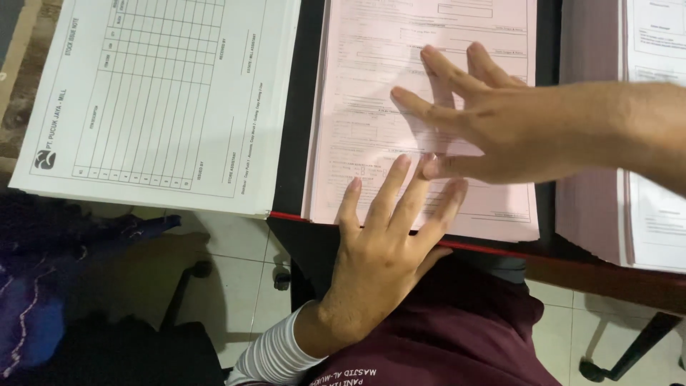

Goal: Sorting and flipping through stacks of printed documents on a desk

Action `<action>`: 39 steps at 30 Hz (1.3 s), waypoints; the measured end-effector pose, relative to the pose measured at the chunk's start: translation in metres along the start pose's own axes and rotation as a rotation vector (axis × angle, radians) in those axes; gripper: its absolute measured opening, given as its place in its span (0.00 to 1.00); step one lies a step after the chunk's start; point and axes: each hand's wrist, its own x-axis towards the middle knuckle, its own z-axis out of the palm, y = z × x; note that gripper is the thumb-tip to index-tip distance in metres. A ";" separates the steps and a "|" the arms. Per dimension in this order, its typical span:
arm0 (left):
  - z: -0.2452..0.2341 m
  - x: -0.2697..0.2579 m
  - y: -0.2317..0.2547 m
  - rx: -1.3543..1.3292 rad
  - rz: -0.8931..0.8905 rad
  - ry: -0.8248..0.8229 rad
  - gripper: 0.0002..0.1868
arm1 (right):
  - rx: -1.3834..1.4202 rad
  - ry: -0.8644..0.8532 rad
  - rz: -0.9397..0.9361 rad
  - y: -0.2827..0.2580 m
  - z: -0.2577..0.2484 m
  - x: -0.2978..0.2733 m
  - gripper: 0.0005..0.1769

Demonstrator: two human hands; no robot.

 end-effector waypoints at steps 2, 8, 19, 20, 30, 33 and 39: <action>0.000 0.003 0.000 0.006 -0.011 0.050 0.32 | -0.034 0.028 0.007 0.006 -0.012 0.010 0.59; -0.002 0.004 -0.001 -0.022 -0.028 0.094 0.23 | -0.091 0.091 0.055 0.023 -0.040 0.039 0.82; -0.002 0.000 -0.001 -0.122 -0.053 -0.021 0.51 | -0.098 0.061 0.080 -0.010 -0.023 0.015 1.10; -0.001 -0.001 -0.001 -0.108 -0.044 -0.039 0.45 | -0.175 0.037 0.062 -0.015 -0.018 0.011 1.10; 0.006 -0.001 0.000 0.015 -0.037 0.106 0.24 | -0.094 0.087 0.080 -0.004 -0.032 0.018 1.05; 0.004 -0.004 -0.001 -0.004 -0.024 0.115 0.24 | -0.069 0.137 0.113 0.002 -0.049 0.028 1.00; 0.004 -0.013 -0.002 -0.020 -0.013 0.143 0.21 | -0.121 0.163 0.220 0.010 -0.068 0.041 0.99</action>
